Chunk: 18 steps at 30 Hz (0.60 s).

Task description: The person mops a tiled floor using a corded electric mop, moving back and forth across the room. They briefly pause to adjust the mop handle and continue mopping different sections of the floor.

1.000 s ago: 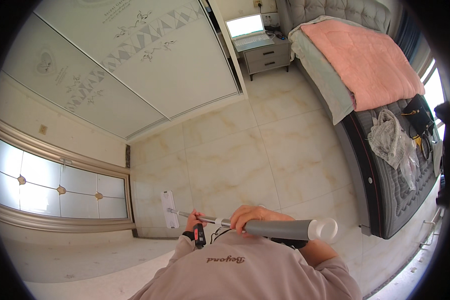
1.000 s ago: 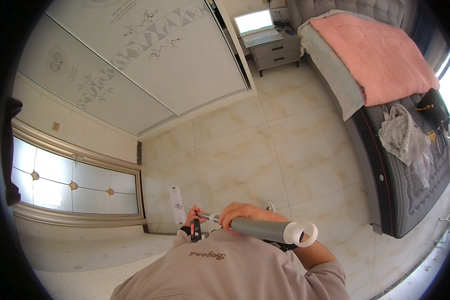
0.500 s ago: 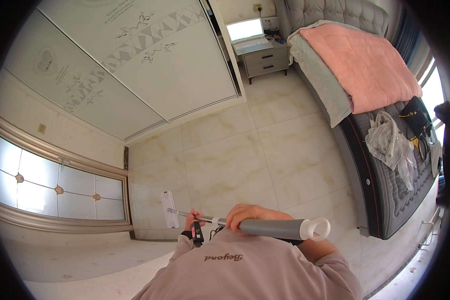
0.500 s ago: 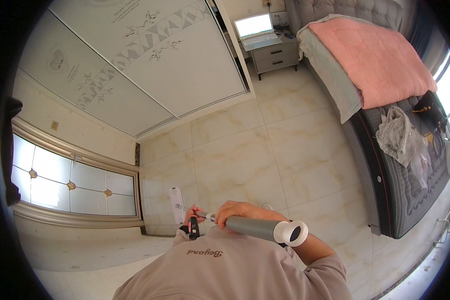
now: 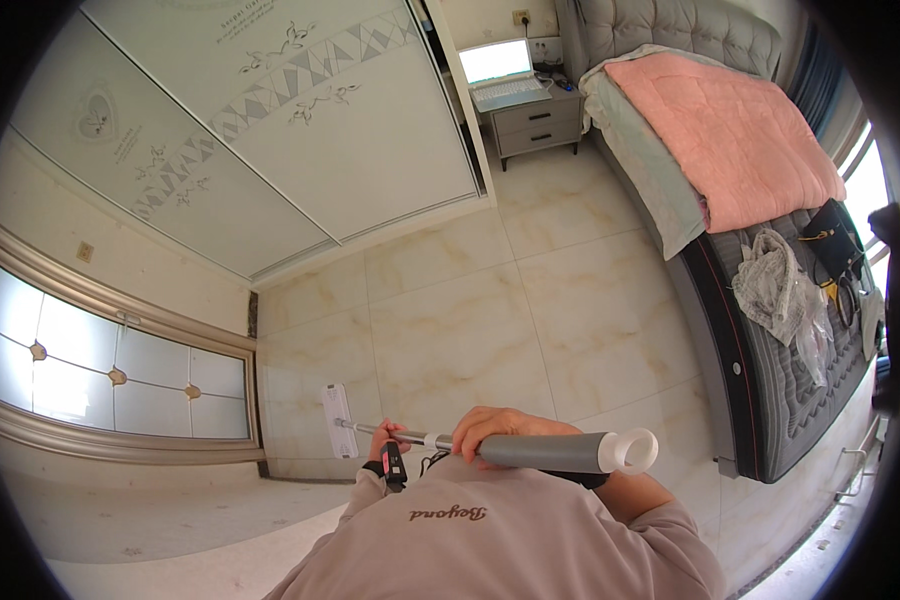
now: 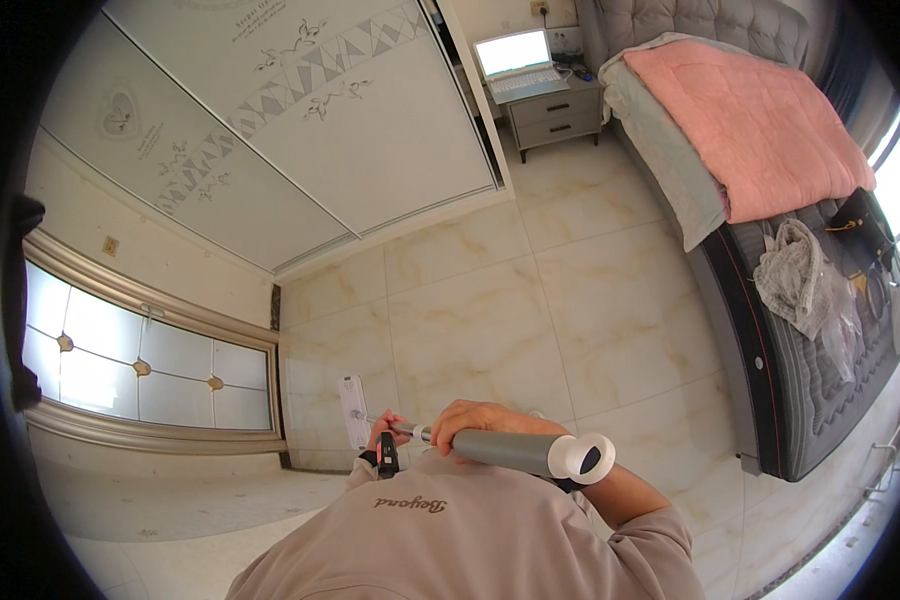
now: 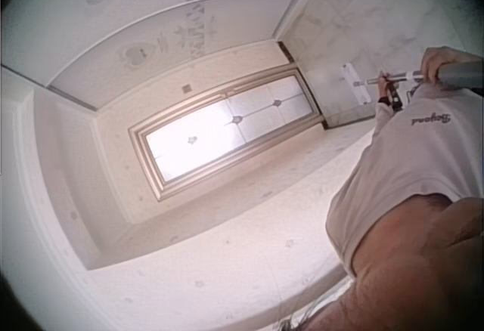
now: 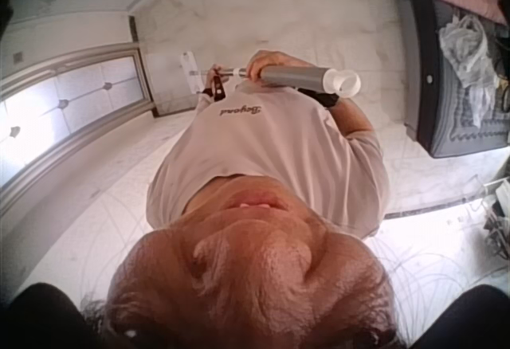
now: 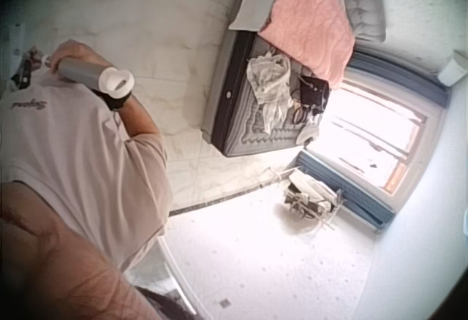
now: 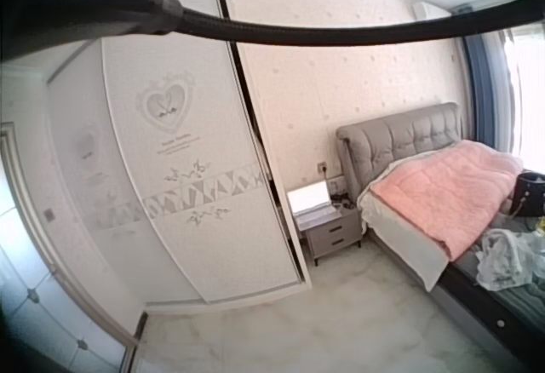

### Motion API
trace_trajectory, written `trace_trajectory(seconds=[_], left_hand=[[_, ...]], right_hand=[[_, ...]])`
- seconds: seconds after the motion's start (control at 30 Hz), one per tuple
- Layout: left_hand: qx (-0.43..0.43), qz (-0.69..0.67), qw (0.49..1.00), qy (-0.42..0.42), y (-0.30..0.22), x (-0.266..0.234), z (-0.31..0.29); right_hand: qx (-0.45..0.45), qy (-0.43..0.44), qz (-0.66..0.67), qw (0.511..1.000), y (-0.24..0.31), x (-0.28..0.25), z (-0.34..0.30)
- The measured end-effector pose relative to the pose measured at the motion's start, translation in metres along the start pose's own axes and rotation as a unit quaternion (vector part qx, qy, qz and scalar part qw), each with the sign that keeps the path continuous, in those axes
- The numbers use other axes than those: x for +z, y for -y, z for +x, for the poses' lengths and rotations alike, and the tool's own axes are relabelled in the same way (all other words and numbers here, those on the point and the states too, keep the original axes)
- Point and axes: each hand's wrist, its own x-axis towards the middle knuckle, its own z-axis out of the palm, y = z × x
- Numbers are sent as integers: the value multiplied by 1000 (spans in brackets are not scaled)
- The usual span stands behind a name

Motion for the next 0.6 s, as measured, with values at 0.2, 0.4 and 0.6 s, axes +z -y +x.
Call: trace_trajectory(seconds=[0.2,0.4,0.6], left_hand=[[123,152,981,0,6,2,-1],[-12,31,999,-12,2,3,0],[31,-21,998,-44,9,7,-1]], right_hand=[[9,-6,13,1000,0,0,3],[12,10,19,1000,2,-1,4],[19,7,13,1000,2,-1,3]])
